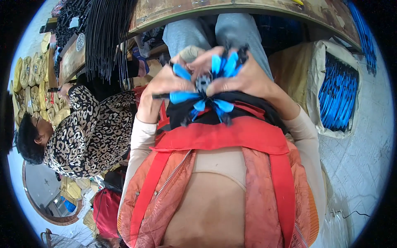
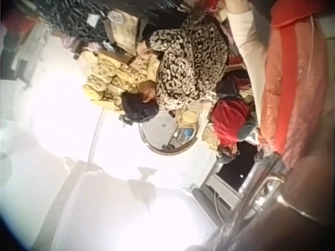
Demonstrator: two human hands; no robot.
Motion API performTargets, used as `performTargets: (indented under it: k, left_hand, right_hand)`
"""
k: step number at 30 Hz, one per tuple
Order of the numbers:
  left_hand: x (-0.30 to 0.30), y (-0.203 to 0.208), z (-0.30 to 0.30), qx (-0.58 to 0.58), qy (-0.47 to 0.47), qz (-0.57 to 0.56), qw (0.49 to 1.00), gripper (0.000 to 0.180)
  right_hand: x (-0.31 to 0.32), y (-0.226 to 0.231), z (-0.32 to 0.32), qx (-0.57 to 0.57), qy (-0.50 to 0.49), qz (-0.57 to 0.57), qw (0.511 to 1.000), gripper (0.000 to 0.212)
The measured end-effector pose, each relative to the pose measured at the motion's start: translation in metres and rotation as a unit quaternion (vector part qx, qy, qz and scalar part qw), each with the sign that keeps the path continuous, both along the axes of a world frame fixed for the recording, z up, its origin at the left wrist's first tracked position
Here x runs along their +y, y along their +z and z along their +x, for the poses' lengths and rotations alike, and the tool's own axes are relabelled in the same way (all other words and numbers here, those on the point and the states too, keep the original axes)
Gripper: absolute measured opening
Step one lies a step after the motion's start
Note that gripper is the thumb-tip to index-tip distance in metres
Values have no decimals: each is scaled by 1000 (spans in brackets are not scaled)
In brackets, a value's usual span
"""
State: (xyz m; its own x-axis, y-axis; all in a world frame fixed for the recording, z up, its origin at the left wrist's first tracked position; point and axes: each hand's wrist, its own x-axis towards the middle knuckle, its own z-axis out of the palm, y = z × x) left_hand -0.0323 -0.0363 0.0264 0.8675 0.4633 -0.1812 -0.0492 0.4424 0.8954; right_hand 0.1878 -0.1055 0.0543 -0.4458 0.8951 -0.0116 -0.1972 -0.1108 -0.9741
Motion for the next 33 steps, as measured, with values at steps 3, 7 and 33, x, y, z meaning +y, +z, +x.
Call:
performTargets:
  k: [3,7,33]
  left_hand:
    - [-2,-7,7,-50,240,-138,960,50]
    - [-5,-36,-8,37,456,69,887,43]
    - [-46,8,49,181,385,213,880,34]
  right_hand:
    - [18,-27,-6,73,-113,-52,990,46]
    - [21,-54,-4,64,-285,-89,952,35]
    - [-21,-37,-25,119,-287,37,950,61]
